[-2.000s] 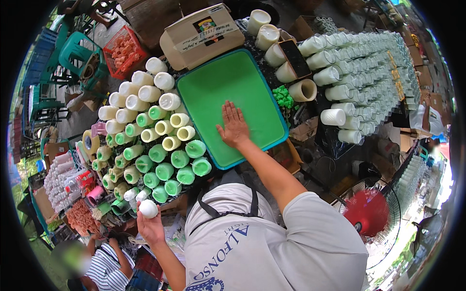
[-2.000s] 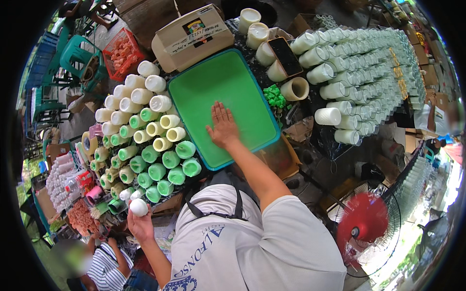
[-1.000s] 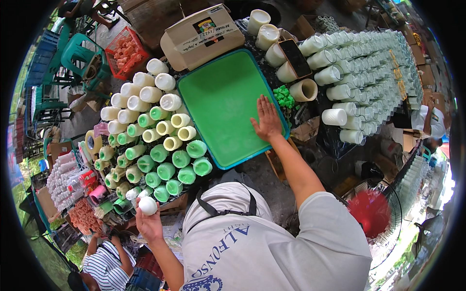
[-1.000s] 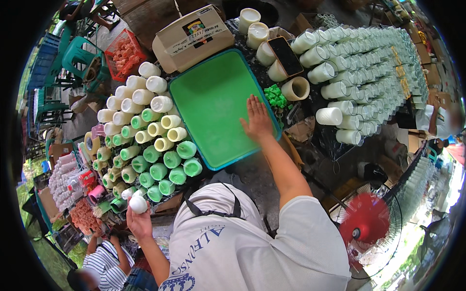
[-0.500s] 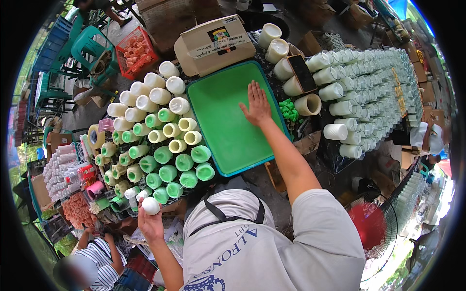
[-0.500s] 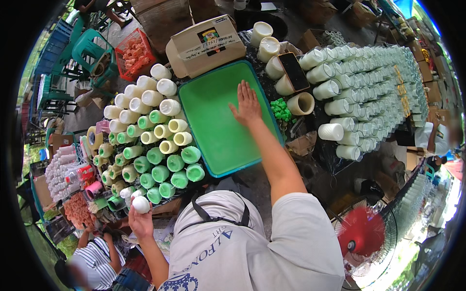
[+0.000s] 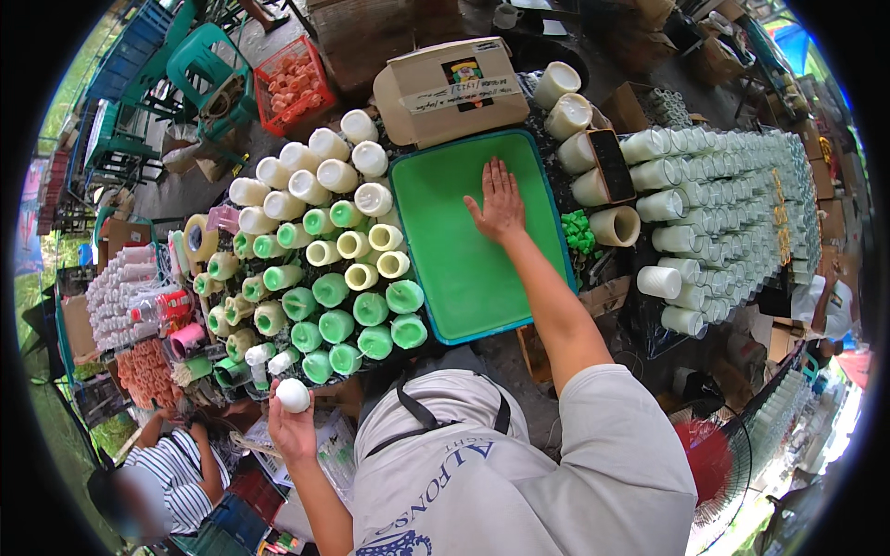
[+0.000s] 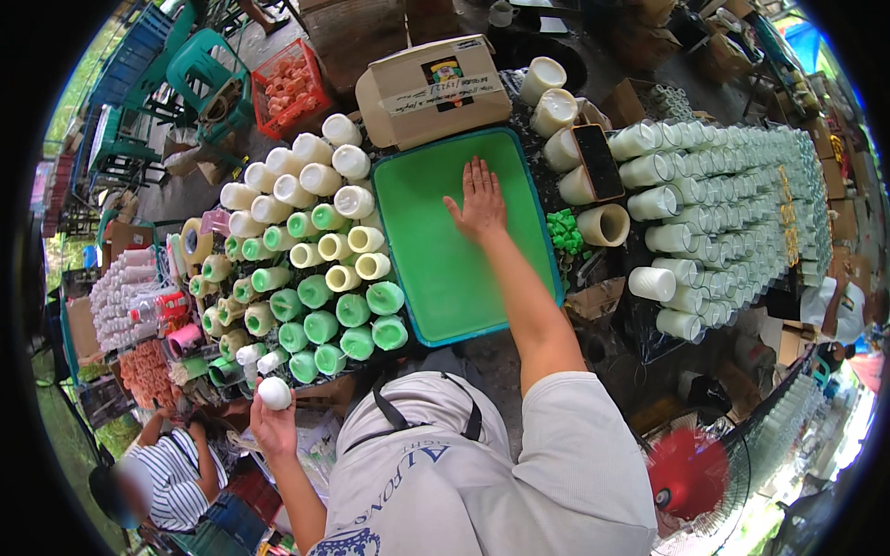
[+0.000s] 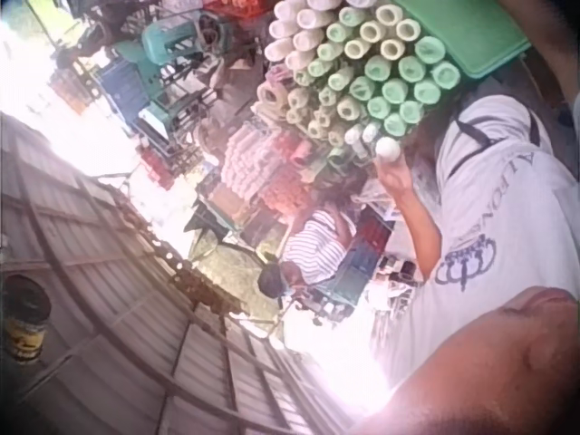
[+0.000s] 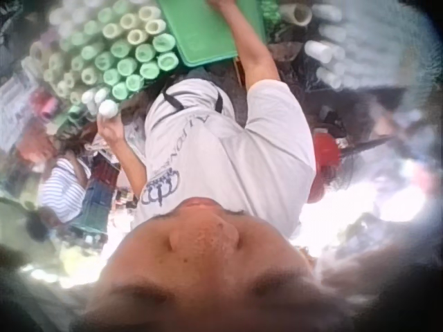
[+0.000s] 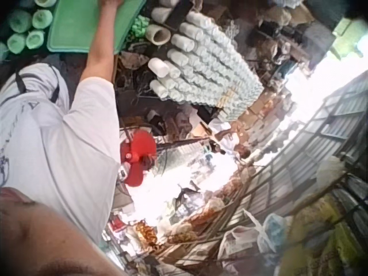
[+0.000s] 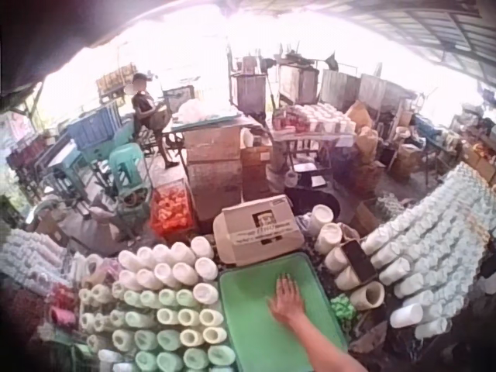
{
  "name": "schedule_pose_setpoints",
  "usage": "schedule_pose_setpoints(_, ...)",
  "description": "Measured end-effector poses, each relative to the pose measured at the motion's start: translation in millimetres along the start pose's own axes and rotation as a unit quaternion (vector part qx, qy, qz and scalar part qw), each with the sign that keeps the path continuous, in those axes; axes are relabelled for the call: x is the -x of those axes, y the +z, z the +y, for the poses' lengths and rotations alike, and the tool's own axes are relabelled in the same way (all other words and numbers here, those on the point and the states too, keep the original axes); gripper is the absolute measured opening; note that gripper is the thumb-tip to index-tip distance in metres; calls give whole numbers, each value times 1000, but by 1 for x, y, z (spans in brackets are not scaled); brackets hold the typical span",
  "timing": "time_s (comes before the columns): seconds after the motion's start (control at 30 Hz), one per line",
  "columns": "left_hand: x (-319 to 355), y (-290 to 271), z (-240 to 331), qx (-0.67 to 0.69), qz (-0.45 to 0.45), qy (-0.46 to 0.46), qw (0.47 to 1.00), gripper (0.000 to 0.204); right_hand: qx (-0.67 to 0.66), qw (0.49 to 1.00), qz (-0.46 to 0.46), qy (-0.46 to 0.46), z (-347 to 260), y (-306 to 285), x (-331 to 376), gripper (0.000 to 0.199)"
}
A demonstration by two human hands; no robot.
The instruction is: The person assembles small cylindrical candles by inserting wicks into green-topped holders and trimming the wicks with a small blade. They handle the candles one at a time, place them into a green tray, and occasionally wipe the tray surface.
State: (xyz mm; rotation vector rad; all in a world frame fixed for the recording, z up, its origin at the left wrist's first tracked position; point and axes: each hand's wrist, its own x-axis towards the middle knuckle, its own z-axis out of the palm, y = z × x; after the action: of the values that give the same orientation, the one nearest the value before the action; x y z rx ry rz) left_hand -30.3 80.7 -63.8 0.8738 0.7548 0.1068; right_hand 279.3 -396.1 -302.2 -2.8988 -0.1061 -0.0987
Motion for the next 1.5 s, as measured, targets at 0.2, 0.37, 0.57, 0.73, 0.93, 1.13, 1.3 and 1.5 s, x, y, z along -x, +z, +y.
schedule_pose_setpoints(0.2,6,7,-2,-8,7,-7,1000,47,20,1000,-10,-14,-14,4,12,90)
schedule_pose_setpoints(0.37,0,13,-6,-10,-11,-12,1000,48,9,997,-59,-54,-41,-8,77,91)
schedule_pose_setpoints(0.57,-2,18,-13,-13,-11,-24,1000,48,-51,979,-134,-148,-70,-42,165,88)
schedule_pose_setpoints(0.73,-7,19,-18,-13,-18,-34,999,50,-126,935,-208,-258,-55,-58,194,70)
schedule_pose_setpoints(0.93,-12,30,-21,-21,-47,-48,998,50,-105,981,-106,-128,-68,-62,149,64)
schedule_pose_setpoints(1.13,-7,36,-12,-24,-43,-41,998,48,-44,977,-126,-168,-46,-47,152,80)
schedule_pose_setpoints(1.3,-5,21,-7,-34,-28,-39,998,49,-89,963,-146,-209,-39,-55,169,80)
schedule_pose_setpoints(1.5,-6,18,-5,-38,-16,-42,998,49,-90,960,-181,-195,-14,-82,197,80)
